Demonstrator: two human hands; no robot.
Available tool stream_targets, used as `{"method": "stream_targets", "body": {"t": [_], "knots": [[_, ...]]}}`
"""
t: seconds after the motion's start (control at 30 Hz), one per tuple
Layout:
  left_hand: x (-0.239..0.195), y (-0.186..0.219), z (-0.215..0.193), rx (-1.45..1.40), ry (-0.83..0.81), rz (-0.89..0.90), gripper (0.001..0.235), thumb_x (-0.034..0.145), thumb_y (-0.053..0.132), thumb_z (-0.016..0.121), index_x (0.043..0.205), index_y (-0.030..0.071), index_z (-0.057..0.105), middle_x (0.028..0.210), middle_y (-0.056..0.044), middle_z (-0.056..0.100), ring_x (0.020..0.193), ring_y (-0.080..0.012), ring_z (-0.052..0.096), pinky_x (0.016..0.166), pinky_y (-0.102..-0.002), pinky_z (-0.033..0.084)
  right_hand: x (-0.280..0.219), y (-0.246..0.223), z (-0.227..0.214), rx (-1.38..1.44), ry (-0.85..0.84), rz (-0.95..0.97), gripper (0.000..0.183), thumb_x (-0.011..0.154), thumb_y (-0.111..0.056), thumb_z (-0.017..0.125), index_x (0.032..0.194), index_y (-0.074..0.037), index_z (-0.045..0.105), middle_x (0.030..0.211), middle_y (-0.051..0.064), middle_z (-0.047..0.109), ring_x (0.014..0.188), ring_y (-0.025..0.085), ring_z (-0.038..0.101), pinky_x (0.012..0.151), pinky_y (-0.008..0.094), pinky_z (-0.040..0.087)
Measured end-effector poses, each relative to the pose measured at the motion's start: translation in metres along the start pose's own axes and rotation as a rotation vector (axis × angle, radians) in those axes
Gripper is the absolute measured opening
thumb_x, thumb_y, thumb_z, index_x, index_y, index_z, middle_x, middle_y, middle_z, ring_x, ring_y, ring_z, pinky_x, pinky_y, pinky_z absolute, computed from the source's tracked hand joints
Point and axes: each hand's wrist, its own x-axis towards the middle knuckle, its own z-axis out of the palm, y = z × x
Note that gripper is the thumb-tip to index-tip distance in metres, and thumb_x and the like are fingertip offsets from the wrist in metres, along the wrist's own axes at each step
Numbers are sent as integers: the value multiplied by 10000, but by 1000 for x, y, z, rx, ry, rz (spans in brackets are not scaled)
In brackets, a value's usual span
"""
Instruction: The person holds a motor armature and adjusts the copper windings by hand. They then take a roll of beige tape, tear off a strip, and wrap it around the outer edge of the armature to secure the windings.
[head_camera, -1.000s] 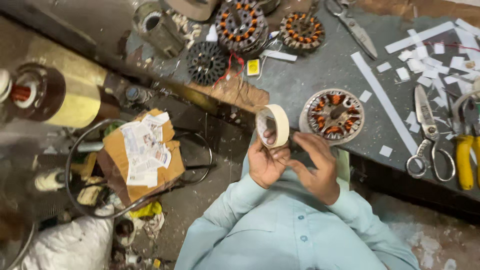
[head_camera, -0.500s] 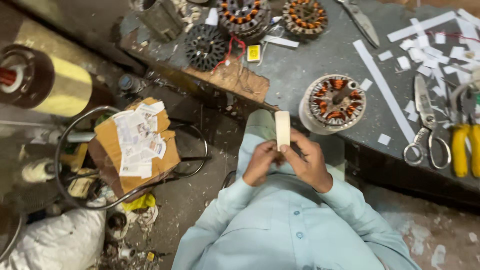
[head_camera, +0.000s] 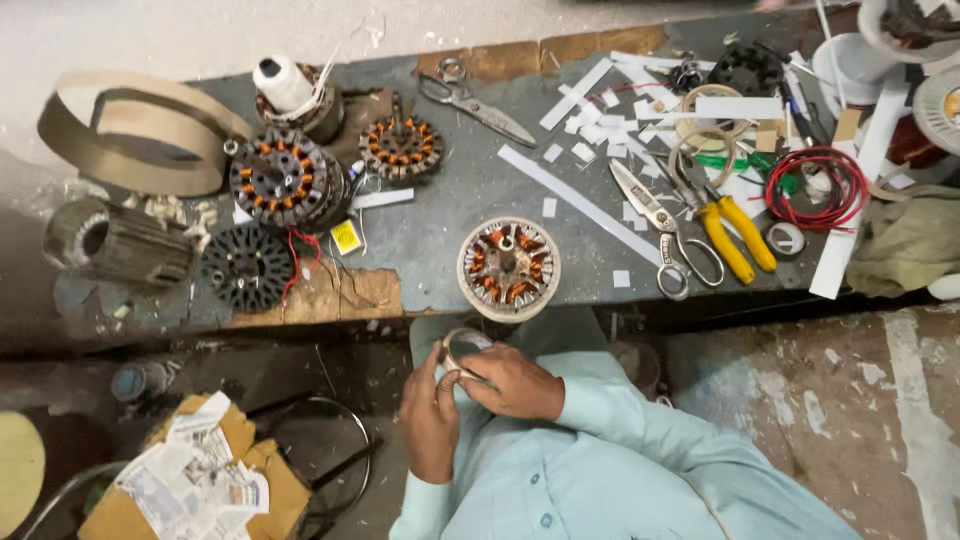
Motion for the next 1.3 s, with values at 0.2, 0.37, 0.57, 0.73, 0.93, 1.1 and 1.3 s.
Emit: {"method": "stream_targets", "body": {"t": [0.2,0.37,0.57,0.73,0.93,1.1,1.3], "knots": [[1,-12,27,-2,-18,-42,412,908,68,692,1319,77,656,1134,-192,743,989,-343,727,815,-419,566,0,16,-13,-10,-41,68,158,957,-179,644,982,-23,649,845,195,677,821,404,660,739,495,494],[2,-13,30,-24,-18,-55,380,913,64,684,1292,87,662,1069,-164,759,958,-328,738,806,-413,575,3,18,-15,-4,-39,103,183,937,-173,632,1014,-10,664,826,207,691,777,417,669,686,500,501],[8,-11,23,-143,-37,-96,395,880,45,699,1273,73,663,1038,-154,748,929,-318,722,790,-400,568,10,11,-19,-38,-131,140,215,936,-169,612,1073,-16,675,871,228,707,825,420,685,712,495,522],[13,-18,21,-219,-77,-91,371,875,47,716,1241,56,657,972,-136,733,885,-292,714,764,-387,567,11,16,-19,-81,-201,188,213,945,-190,609,1063,-26,678,858,230,702,820,419,687,710,497,520],[15,-30,29,-291,-237,-259,336,864,86,731,1159,30,579,872,-83,728,764,-185,717,694,-327,570,7,27,-21,-73,-196,179,233,979,-219,605,1099,-32,676,894,225,714,829,413,694,704,491,526],[12,-30,38,-296,-248,-208,371,824,62,736,1166,41,592,829,-66,707,665,-196,619,626,-329,531,2,25,-24,-37,-13,220,305,916,-212,651,1157,-26,637,924,192,733,844,390,713,703,460,542],[17,-23,36,-297,-237,-47,366,831,44,721,1184,40,629,963,-99,707,814,-233,680,728,-352,554,2,29,-32,81,-32,293,196,884,-175,680,1030,-47,712,917,140,764,811,253,783,714,351,582]]}}
